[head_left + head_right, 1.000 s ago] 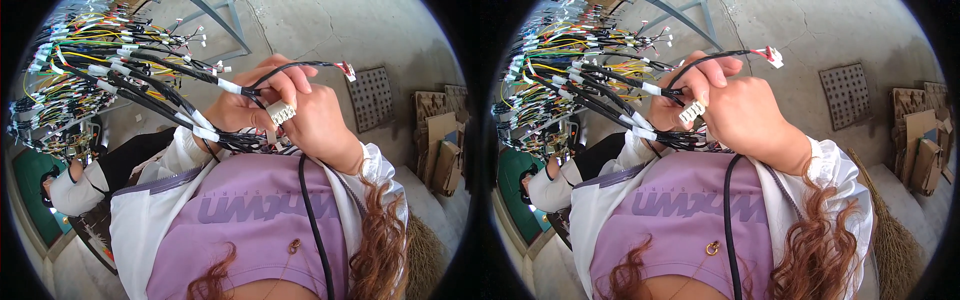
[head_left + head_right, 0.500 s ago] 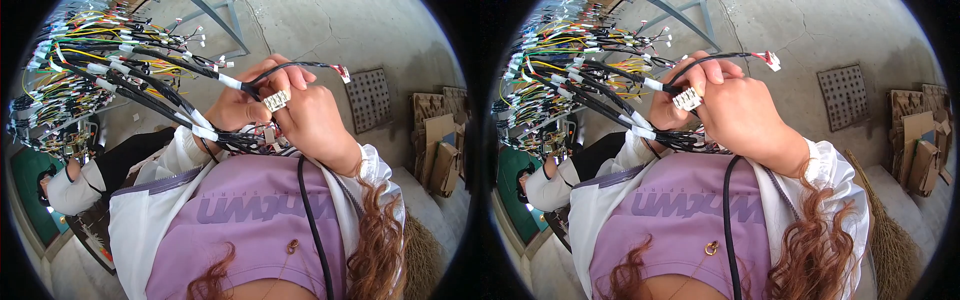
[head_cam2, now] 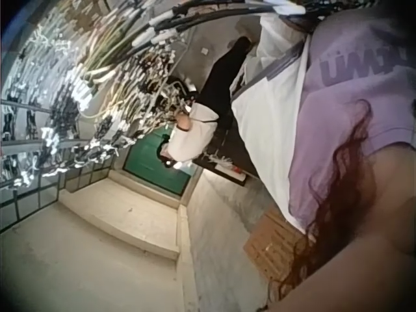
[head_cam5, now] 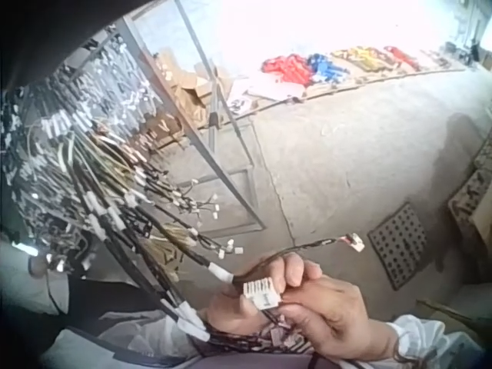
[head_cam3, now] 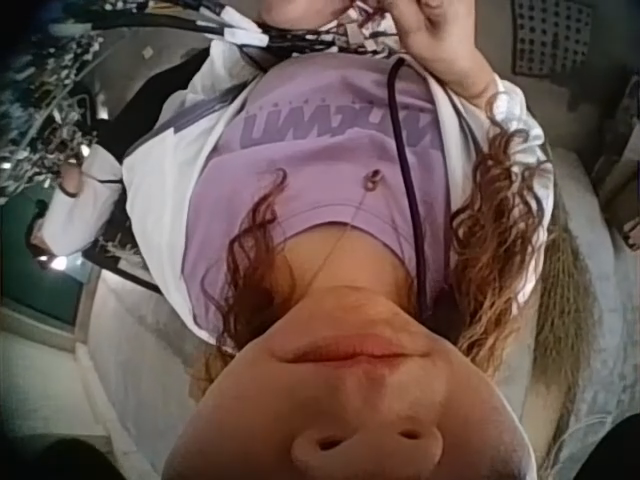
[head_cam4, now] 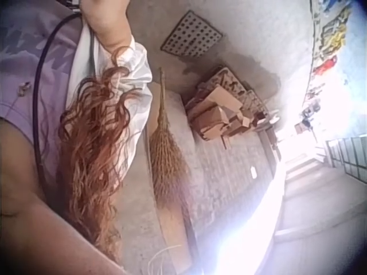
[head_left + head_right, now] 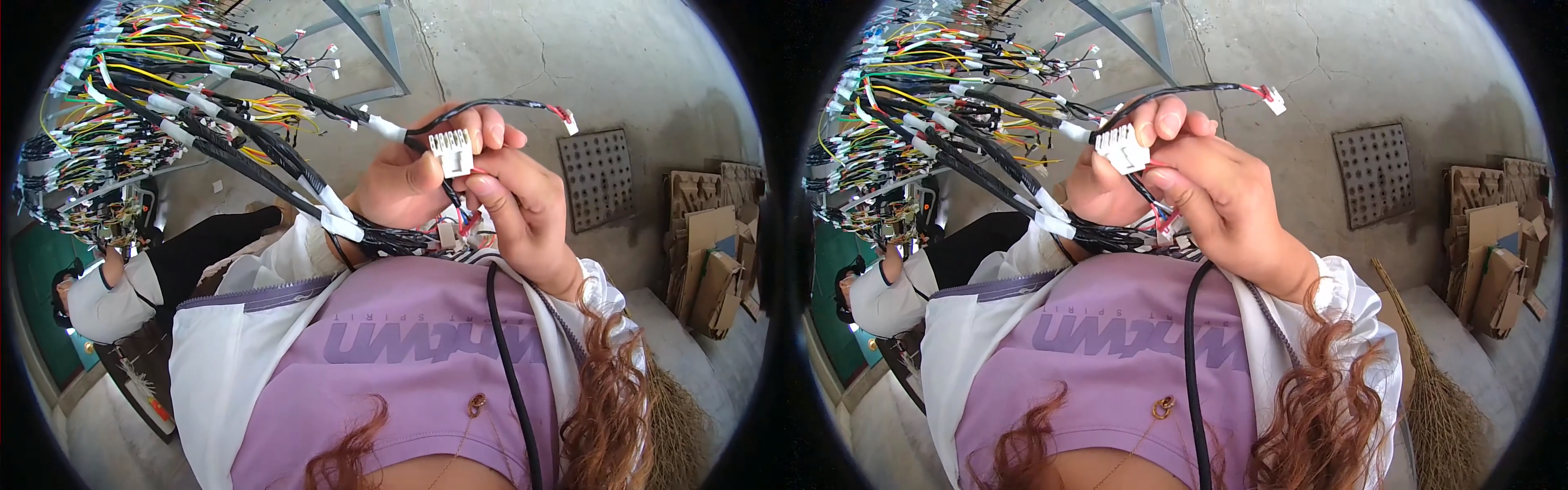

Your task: Sorting and inspecting multiple multicolored wire harnesses in an industrial warehouse setting.

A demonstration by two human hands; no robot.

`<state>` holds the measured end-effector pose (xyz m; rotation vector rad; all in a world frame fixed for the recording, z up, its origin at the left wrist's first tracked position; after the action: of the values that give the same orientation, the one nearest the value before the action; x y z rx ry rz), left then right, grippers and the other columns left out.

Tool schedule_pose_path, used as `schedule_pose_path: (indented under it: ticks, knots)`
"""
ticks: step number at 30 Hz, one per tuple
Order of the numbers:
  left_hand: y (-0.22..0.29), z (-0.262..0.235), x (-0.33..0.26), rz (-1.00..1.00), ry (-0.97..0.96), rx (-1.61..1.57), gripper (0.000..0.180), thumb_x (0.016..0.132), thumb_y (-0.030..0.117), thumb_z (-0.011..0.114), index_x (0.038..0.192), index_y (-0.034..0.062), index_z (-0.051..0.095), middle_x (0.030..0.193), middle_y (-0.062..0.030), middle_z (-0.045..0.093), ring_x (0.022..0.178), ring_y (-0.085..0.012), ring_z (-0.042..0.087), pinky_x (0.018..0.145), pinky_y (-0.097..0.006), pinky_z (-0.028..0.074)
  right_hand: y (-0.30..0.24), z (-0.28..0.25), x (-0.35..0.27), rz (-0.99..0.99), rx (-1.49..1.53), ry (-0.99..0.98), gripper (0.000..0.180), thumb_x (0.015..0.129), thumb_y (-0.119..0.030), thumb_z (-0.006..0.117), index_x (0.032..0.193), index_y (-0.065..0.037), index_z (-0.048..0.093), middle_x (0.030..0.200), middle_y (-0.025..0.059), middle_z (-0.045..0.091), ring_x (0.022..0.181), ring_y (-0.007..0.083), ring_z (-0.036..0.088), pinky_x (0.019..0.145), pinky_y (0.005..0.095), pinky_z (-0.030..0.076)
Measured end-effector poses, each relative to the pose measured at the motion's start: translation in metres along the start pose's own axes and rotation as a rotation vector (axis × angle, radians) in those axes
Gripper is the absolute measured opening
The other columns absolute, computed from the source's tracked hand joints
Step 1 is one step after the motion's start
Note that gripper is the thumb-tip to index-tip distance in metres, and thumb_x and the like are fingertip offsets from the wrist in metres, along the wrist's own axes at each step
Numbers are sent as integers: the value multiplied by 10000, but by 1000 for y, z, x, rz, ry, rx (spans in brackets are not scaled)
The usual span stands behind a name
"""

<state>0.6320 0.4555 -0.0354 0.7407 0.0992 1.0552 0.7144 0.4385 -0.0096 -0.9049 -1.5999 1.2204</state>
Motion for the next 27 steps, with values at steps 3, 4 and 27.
schedule_pose_path:
  ticks: [3,4,27]
  knots:
    - [2,3,1,4,-25,43,405,765,384,631,919,53,456,1007,-45,410,1098,-224,373,941,-368,293,-4,-1,-1,-51,-30,24,82,778,-34,573,850,4,587,742,122,572,664,260,562,611,306,445]
    - [1,3,0,1,-22,56,414,763,392,631,925,56,451,1004,-44,409,1098,-223,374,941,-368,295,-5,-1,0,-52,-30,18,82,778,-34,573,850,4,587,742,122,572,664,260,562,611,306,445]
    - [-2,-111,-10,-108,692,80,197,885,266,469,802,89,498,721,-4,504,721,-135,492,705,-269,398,13,42,7,-283,-485,-234,214,669,-144,673,817,-38,560,784,97,541,705,272,512,626,356,395]
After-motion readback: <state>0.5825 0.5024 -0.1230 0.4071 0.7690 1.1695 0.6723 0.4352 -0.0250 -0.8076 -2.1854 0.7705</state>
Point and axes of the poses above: each hand's wrist, its own x-axis towards the middle knuckle, its own z-axis out of the palm, y = z × x, the point moved 7 cm from there along x, towards the middle knuckle
